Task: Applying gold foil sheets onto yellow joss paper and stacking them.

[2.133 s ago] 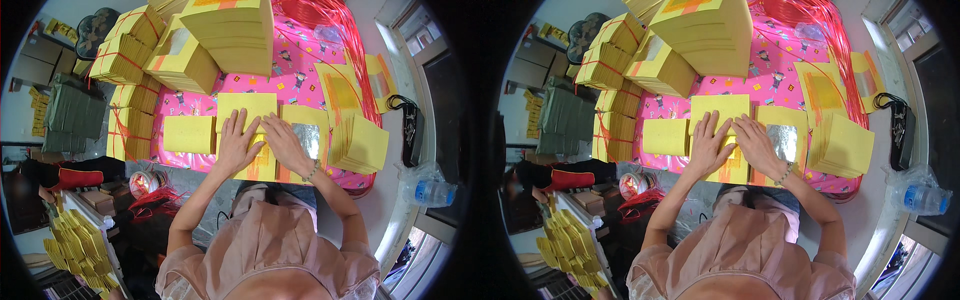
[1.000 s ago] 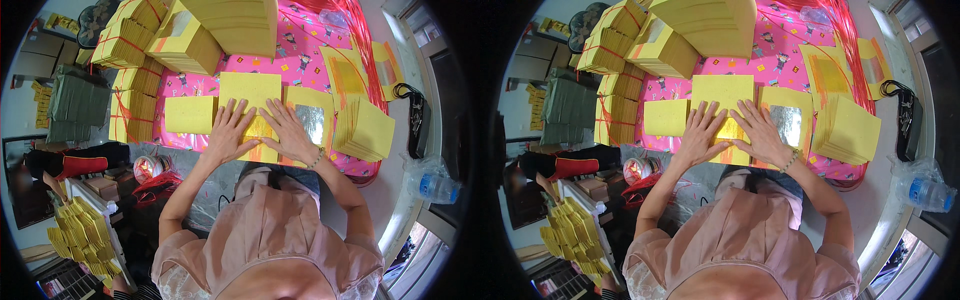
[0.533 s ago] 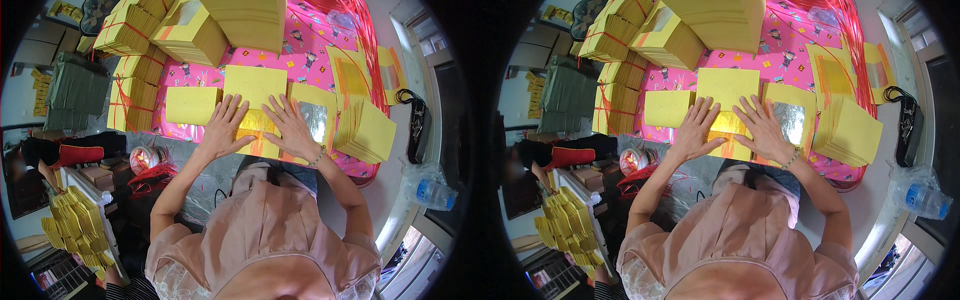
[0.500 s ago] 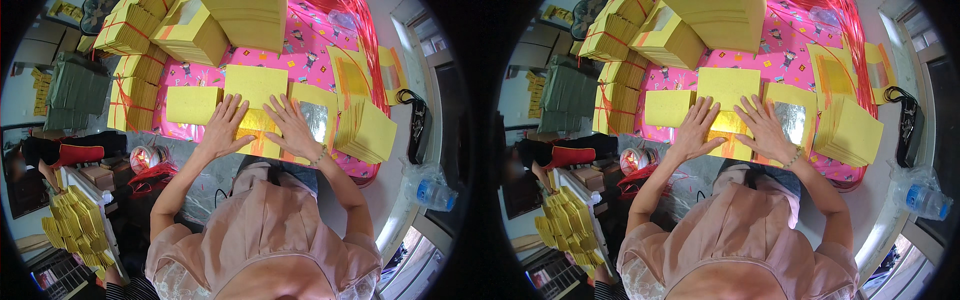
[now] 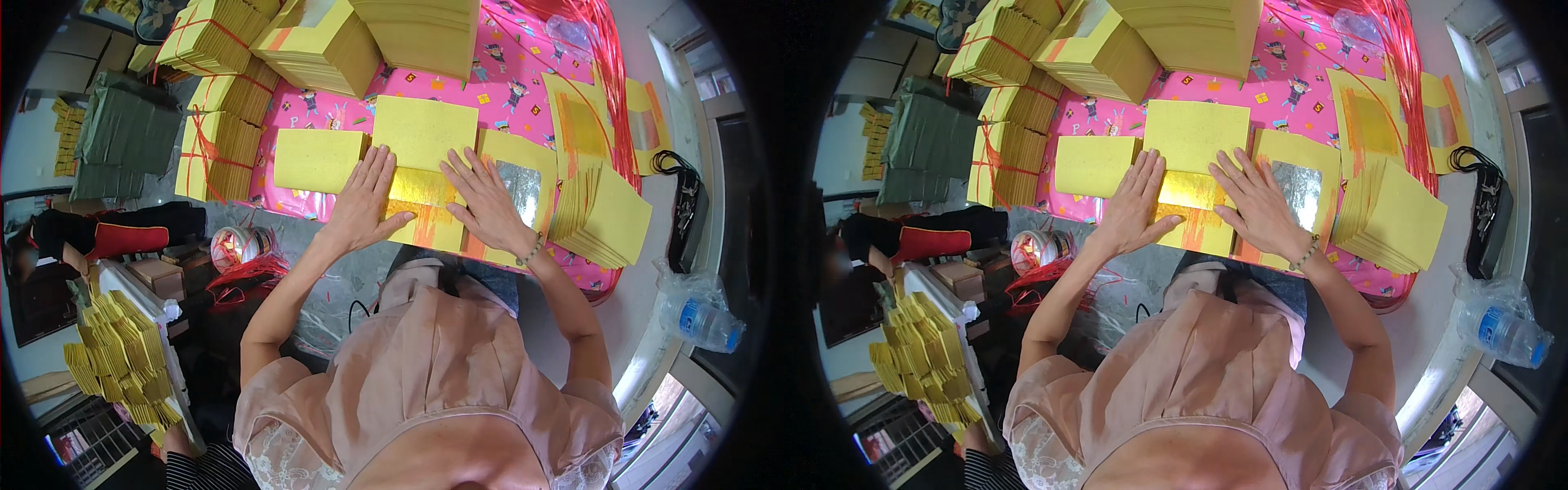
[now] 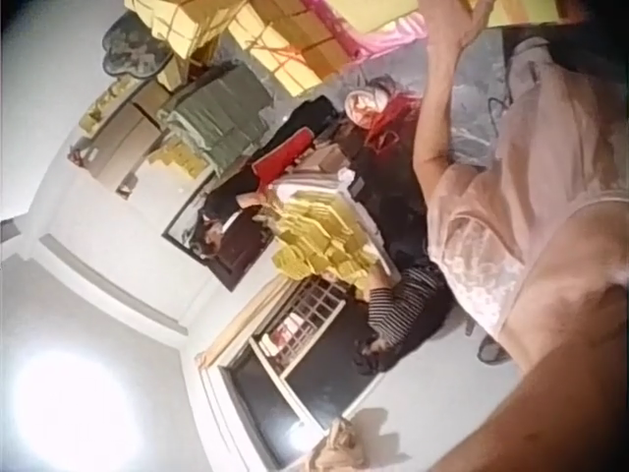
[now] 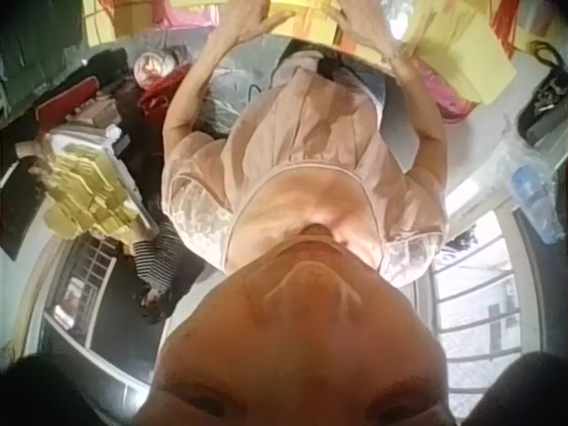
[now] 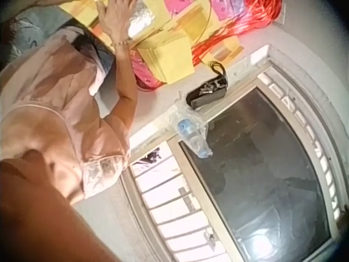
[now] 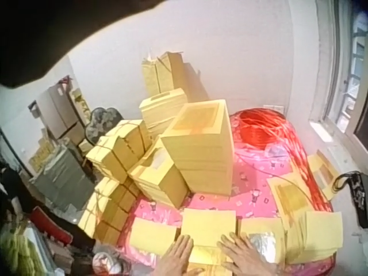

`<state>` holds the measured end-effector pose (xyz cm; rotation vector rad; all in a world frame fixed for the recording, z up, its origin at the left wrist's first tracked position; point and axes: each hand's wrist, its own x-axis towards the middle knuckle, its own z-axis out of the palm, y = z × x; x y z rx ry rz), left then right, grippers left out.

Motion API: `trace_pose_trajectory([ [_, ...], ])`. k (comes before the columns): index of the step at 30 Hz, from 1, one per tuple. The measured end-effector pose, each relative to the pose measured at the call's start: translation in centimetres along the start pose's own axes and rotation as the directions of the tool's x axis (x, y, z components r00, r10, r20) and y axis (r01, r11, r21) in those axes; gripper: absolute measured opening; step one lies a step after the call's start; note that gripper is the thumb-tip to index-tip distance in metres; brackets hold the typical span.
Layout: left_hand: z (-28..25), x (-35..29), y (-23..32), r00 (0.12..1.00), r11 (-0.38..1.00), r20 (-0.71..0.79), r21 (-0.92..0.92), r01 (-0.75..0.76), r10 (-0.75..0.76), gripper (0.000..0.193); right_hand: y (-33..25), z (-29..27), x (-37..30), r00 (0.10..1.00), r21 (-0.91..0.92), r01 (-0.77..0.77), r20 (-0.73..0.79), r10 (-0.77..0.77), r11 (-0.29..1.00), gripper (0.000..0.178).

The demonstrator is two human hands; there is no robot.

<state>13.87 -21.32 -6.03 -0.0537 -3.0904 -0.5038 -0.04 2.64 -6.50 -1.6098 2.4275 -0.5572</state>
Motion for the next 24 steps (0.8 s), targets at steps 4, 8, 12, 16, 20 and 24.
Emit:
trace_pose_trajectory([
  [4, -0.9, 0.4, 0.2, 1.0, 1.0, 0.001, -0.009, 0.009, -0.009, 0.094, -0.4, -0.8, 0.7, 0.996, -0.104, 0.005, -0.092, -0.014, 0.995, 0.056],
  [8, -1.4, 0.7, 1.3, 0.982, 0.998, -0.189, -0.064, -0.018, 0.006, 0.073, 0.0, -0.9, 2.0, 0.973, -0.057, -0.002, -0.23, -0.011, 0.998, 0.05],
  [12, -1.4, 0.7, 4.1, 0.943, 0.85, -0.201, -0.512, 0.128, -0.264, 0.045, 1.1, -0.7, 2.8, 0.944, -0.13, 0.054, -0.315, -0.093, 0.99, 0.041],
  [16, 0.2, 2.0, 3.7, 0.879, 0.098, 0.273, -0.937, 0.335, -0.39, 0.036, 2.2, 0.0, 3.4, 0.854, -0.225, 0.155, -0.458, -0.245, 0.962, 0.029],
  [20, 0.6, 4.4, 3.8, 0.871, -0.134, 0.243, -0.97, 0.205, -0.426, 0.038, 2.2, -0.6, 3.7, 0.821, -0.245, 0.179, -0.497, -0.282, 0.953, 0.025],
  [24, 1.0, 6.3, 3.7, 0.82, -0.209, 0.14, -0.978, 0.025, -0.555, 0.031, 1.6, -0.9, 3.9, 0.834, -0.253, 0.189, -0.468, -0.291, 0.949, 0.025],
])
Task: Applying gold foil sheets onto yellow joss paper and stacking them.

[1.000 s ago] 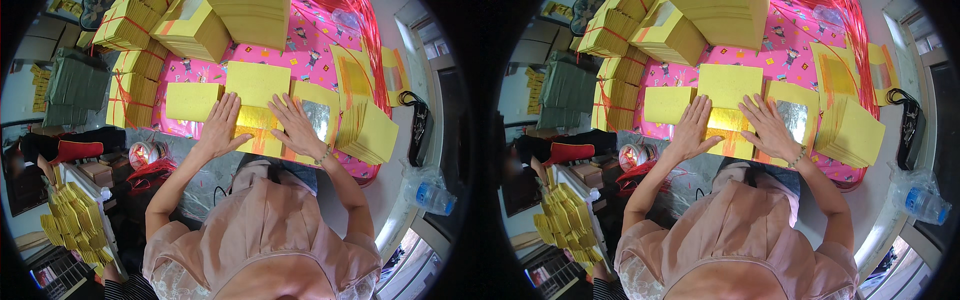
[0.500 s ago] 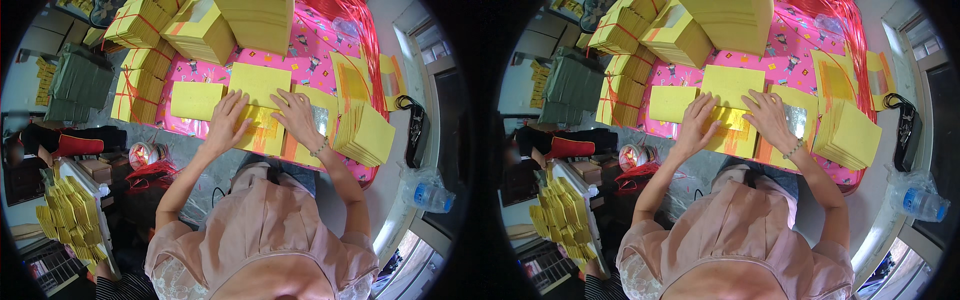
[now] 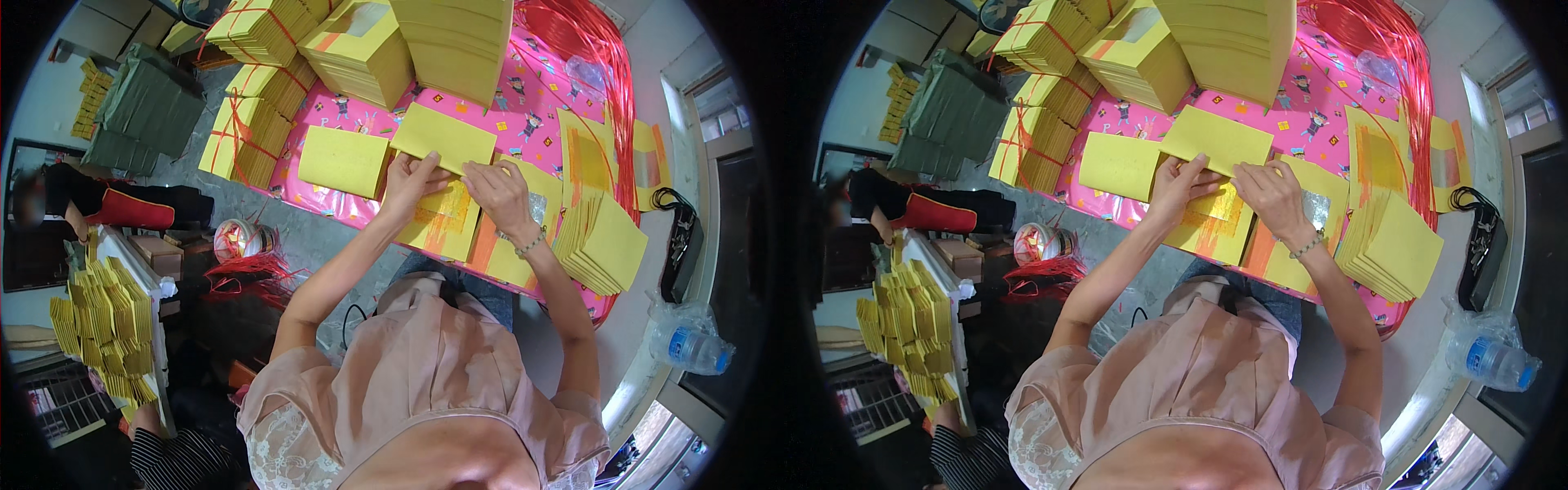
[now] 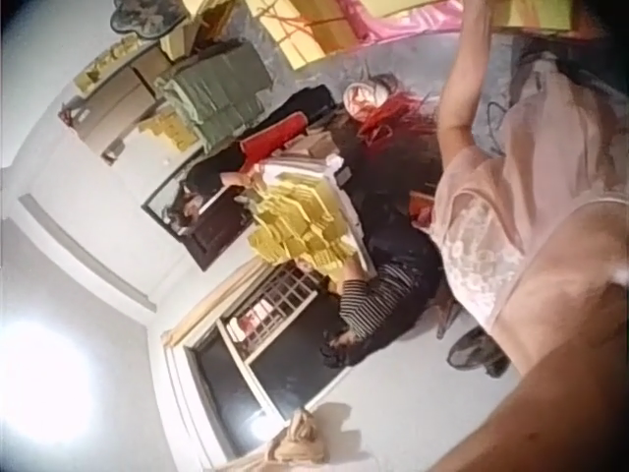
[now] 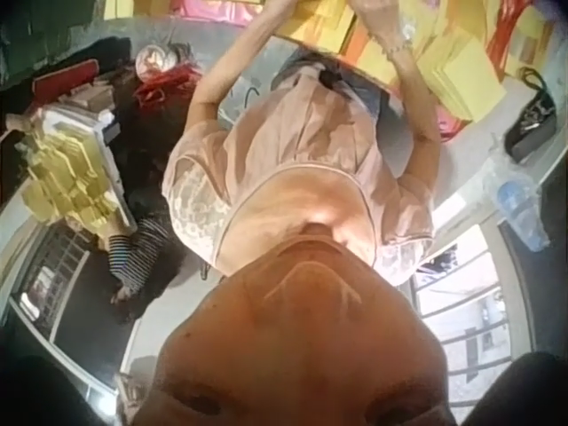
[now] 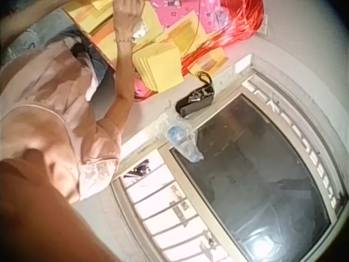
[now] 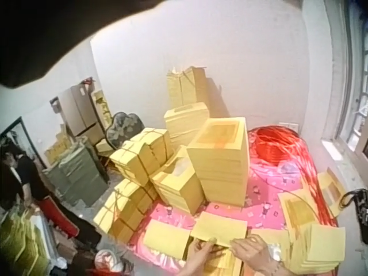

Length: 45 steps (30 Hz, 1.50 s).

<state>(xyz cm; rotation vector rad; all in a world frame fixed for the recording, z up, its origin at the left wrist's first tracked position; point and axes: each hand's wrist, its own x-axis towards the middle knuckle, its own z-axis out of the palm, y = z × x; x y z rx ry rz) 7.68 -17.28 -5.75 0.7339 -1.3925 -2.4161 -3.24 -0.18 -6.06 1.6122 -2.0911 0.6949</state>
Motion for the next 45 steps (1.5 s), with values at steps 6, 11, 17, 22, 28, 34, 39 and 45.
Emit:
trace_pose_trajectory([
  [6, -2.0, -1.7, 2.6, 0.984, 0.99, -0.104, 0.003, -0.144, 0.143, 0.029, -1.4, -2.1, 3.9, 0.994, 0.07, -0.089, -0.051, 0.092, 0.994, 0.037],
  [11, -7.0, -3.8, 5.0, 0.965, 0.975, -0.145, -0.006, -0.223, 0.22, 0.031, -2.2, 0.9, 8.0, 0.929, 0.306, -0.304, -0.116, 0.353, 0.902, 0.05],
  [17, -13.0, -4.7, 4.8, 0.937, 0.971, -0.269, -0.018, -0.239, 0.225, 0.029, -4.5, 6.3, 11.9, 0.803, 0.645, -0.596, 0.465, 0.372, 0.478, 0.045],
  [22, -16.0, -4.7, 3.5, 0.936, 0.988, -0.318, 0.019, -0.151, 0.149, 0.031, -5.9, 8.2, 13.0, 0.8, 0.51, -0.586, 0.49, 0.347, 0.63, 0.036],
  [28, -16.7, -3.5, 1.3, 0.912, 0.982, -0.369, 0.131, -0.138, 0.178, 0.032, -5.6, 10.3, 12.0, 0.903, 0.245, -0.325, 0.369, 0.222, 0.914, 0.029],
  [34, -17.0, -2.5, 0.6, 0.893, 0.975, -0.405, 0.176, -0.138, 0.199, 0.049, -5.7, 10.9, 12.1, 0.88, 0.126, -0.282, 0.429, 0.204, 0.951, 0.028],
  [39, -16.5, -2.6, 0.3, 0.851, 0.948, -0.461, 0.294, -0.123, 0.253, 0.059, -5.8, 11.3, 11.9, 0.885, 0.093, -0.266, 0.419, 0.205, 0.96, 0.025],
  [45, -15.5, -3.7, 0.0, 0.716, 0.724, -0.464, 0.685, -0.084, 0.522, 0.08, -5.9, 11.7, 11.9, 0.885, 0.076, -0.264, 0.415, 0.21, 0.962, 0.025],
])
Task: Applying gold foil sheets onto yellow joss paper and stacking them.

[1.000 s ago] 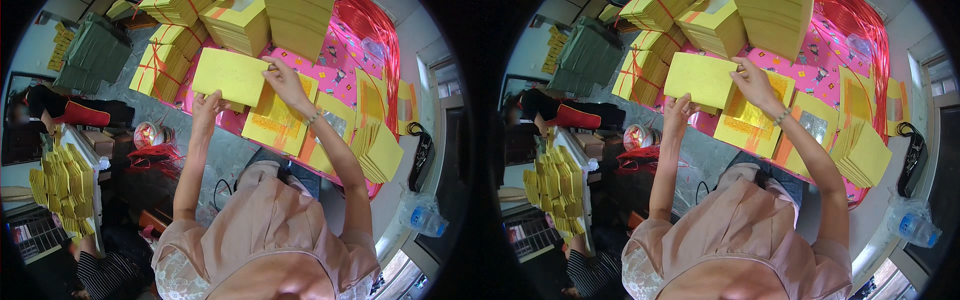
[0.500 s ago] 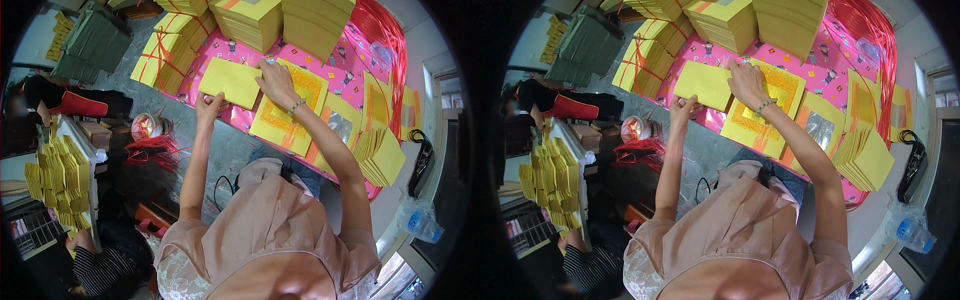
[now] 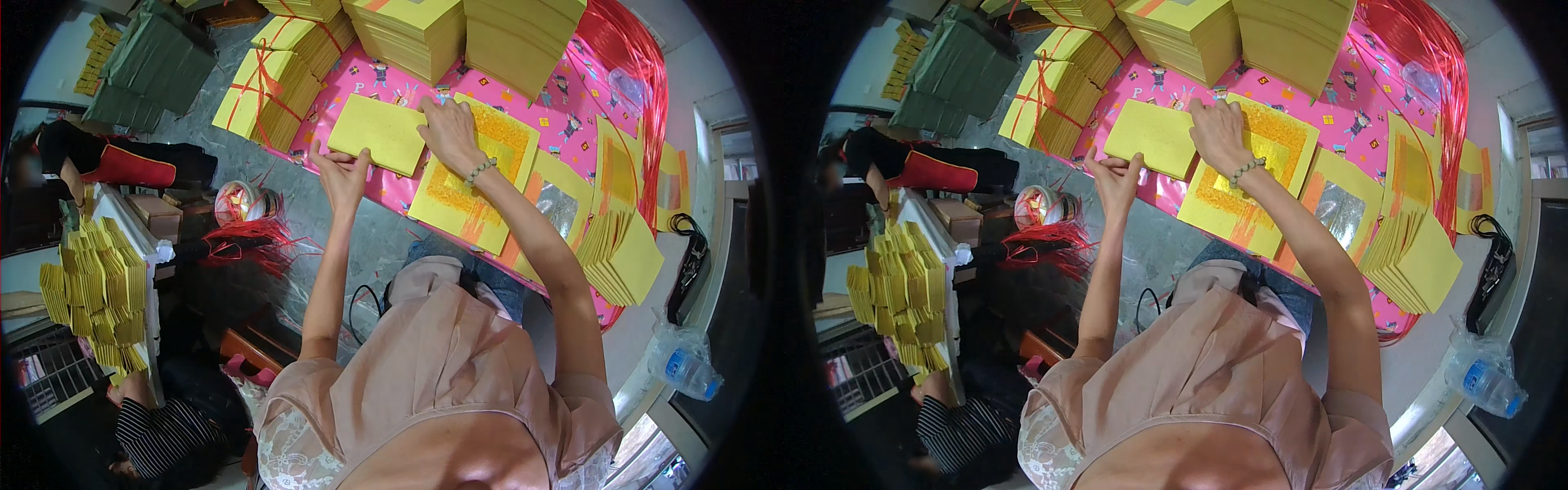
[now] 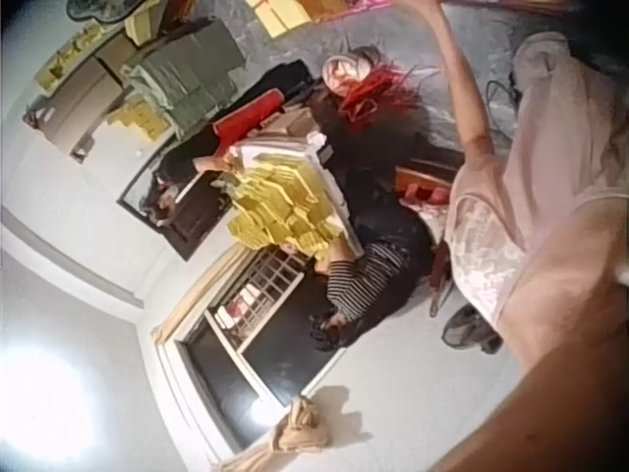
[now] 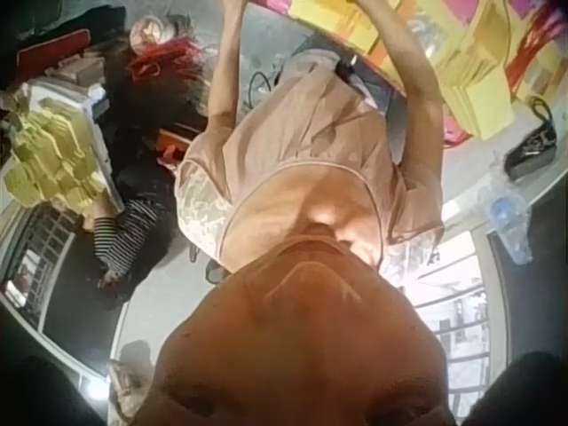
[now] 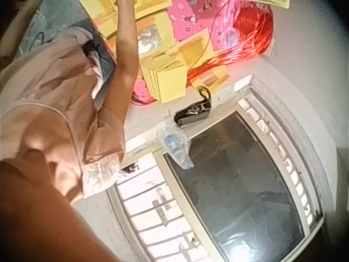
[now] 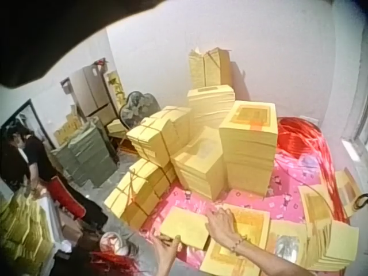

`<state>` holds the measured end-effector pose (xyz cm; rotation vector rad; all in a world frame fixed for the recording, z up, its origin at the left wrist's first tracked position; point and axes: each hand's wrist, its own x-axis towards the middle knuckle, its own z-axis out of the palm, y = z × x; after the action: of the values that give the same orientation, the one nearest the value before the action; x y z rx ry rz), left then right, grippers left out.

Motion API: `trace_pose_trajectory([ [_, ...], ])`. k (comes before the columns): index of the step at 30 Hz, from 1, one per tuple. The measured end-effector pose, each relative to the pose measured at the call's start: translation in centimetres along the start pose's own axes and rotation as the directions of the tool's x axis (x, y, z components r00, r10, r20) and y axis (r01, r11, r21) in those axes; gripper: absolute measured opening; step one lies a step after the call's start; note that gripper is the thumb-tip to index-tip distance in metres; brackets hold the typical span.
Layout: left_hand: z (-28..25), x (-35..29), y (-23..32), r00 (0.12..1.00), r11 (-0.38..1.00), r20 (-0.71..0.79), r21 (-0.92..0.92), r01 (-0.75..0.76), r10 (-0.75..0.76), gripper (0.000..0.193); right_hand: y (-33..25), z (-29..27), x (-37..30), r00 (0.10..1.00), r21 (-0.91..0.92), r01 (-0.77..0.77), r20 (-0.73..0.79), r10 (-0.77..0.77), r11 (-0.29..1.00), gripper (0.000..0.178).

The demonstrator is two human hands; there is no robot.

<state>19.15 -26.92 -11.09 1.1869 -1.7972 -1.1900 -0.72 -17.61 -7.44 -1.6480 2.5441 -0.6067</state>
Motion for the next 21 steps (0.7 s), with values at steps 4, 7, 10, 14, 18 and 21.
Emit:
trace_pose_trajectory([
  [4, 0.3, -0.2, 0.0, 0.873, 0.712, -0.085, 0.62, -0.331, 0.48, 0.074, -0.1, 0.0, -0.2, 1.0, -0.015, 0.01, -0.015, -0.011, 1.0, 0.025],
  [7, 0.8, 0.1, 0.2, 0.812, 0.669, 0.054, 0.537, -0.514, 0.581, 0.06, -0.1, -0.1, -0.2, 1.0, -0.04, -0.011, 0.015, 0.012, 0.999, 0.026],
  [10, 1.2, 0.1, -0.5, 0.847, 0.646, 0.31, 0.549, -0.531, 0.432, 0.056, 0.0, -0.6, -0.8, 0.993, 0.004, 0.035, -0.115, -0.034, 0.999, 0.027],
  [14, 1.4, 0.4, -1.5, 0.847, 0.685, 0.336, 0.498, -0.531, 0.413, 0.051, 0.3, -3.1, -2.4, 0.931, 0.136, 0.185, -0.342, -0.129, 0.973, 0.024],
  [18, 1.6, 0.2, -0.9, 0.844, 0.7, 0.332, 0.473, -0.535, 0.421, 0.043, 1.3, -6.6, -6.9, 0.948, 0.212, 0.199, -0.29, -0.133, 0.957, 0.02],
  [21, 1.7, -0.2, -0.7, 0.821, 0.636, 0.33, 0.52, -0.57, 0.467, 0.044, 2.0, -8.7, -11.1, 0.979, 0.231, 0.131, -0.181, -0.09, 0.964, 0.019],
])
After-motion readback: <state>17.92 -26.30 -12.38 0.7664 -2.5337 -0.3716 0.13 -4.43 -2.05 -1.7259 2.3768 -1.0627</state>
